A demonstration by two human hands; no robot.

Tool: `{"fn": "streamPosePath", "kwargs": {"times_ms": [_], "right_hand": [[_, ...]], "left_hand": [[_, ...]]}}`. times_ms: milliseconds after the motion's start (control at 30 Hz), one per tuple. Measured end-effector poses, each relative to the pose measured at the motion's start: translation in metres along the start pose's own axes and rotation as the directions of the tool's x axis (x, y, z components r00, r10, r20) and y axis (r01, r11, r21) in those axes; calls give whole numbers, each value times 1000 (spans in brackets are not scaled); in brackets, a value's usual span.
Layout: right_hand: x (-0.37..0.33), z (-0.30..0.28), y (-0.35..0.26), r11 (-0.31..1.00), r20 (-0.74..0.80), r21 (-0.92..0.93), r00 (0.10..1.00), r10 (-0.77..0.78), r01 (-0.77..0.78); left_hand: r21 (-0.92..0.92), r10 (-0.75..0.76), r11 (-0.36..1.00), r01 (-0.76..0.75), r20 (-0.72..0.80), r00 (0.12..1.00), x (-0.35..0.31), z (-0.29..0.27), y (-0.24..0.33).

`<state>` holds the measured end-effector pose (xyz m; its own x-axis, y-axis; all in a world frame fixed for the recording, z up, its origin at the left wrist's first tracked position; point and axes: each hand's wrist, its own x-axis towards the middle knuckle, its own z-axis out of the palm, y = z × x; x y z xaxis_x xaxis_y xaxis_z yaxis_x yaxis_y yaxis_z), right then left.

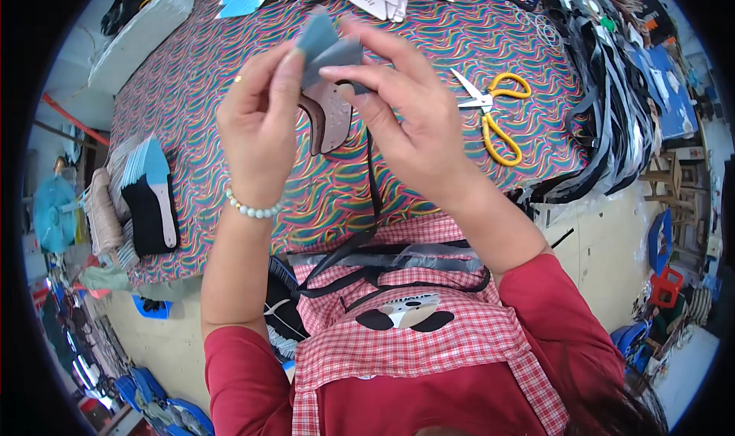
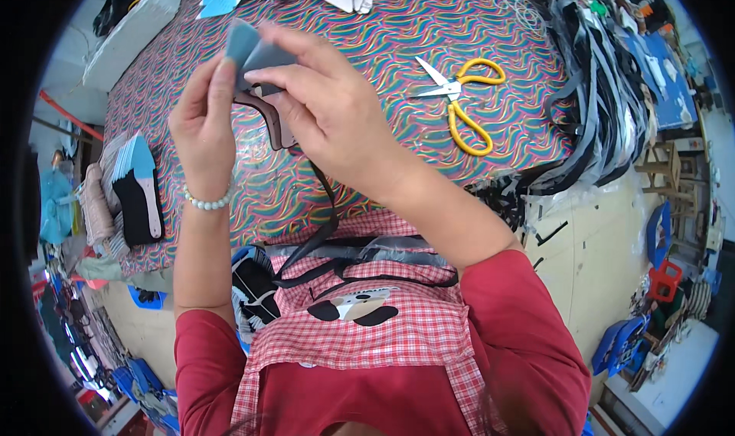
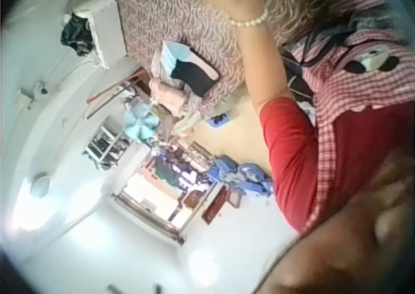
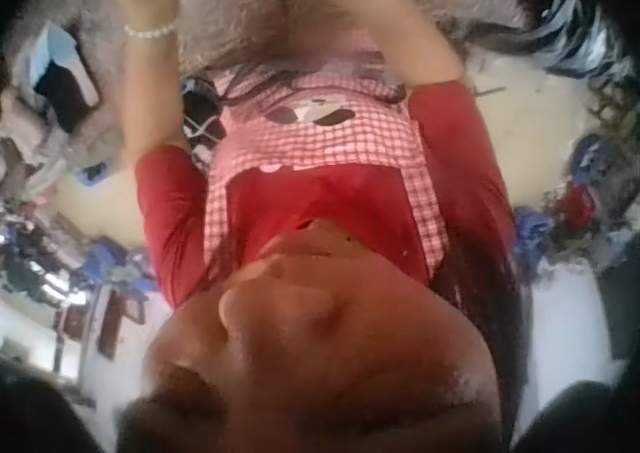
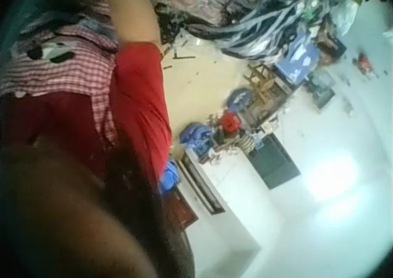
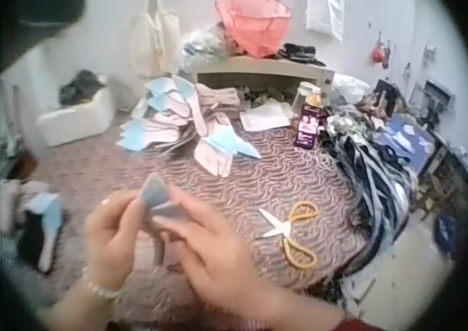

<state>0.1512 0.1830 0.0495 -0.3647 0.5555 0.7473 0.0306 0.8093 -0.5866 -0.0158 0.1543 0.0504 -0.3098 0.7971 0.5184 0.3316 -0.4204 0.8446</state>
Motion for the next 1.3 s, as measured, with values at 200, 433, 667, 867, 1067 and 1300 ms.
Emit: {"fn": "streamPosePath", "kwargs": {"times_ms": [200, 433, 667, 867, 1067, 1300], "right_hand": [[-42, 30, -3, 988, 104, -145, 994, -40, 55], [-52, -40, -65, 993, 149, -100, 988, -46, 62], [-109, -89, -84, 972, -475, -109, 870, 132, -207], [-63, -76, -59, 952, -52, -279, 992, 118, -128], [-30, -45, -54, 674, -77, 661, 865, 497, -329], [-93, 19, -47, 699, 430, 299, 746, 509, -650]], "left_hand": [[-27, -228, 974, 227, -56, 972, -25, -12, -30], [-47, -281, 960, 277, -191, 940, 11, -41, -128], [528, -89, 836, 150, -140, 986, -4, -73, -178], [-119, -128, 964, 239, 579, 805, -74, -1, -14], [-626, -432, 252, 738, 609, 665, -114, -38, -23], [-858, -459, 74, 508, 423, 782, -120, -49, -23]]}}
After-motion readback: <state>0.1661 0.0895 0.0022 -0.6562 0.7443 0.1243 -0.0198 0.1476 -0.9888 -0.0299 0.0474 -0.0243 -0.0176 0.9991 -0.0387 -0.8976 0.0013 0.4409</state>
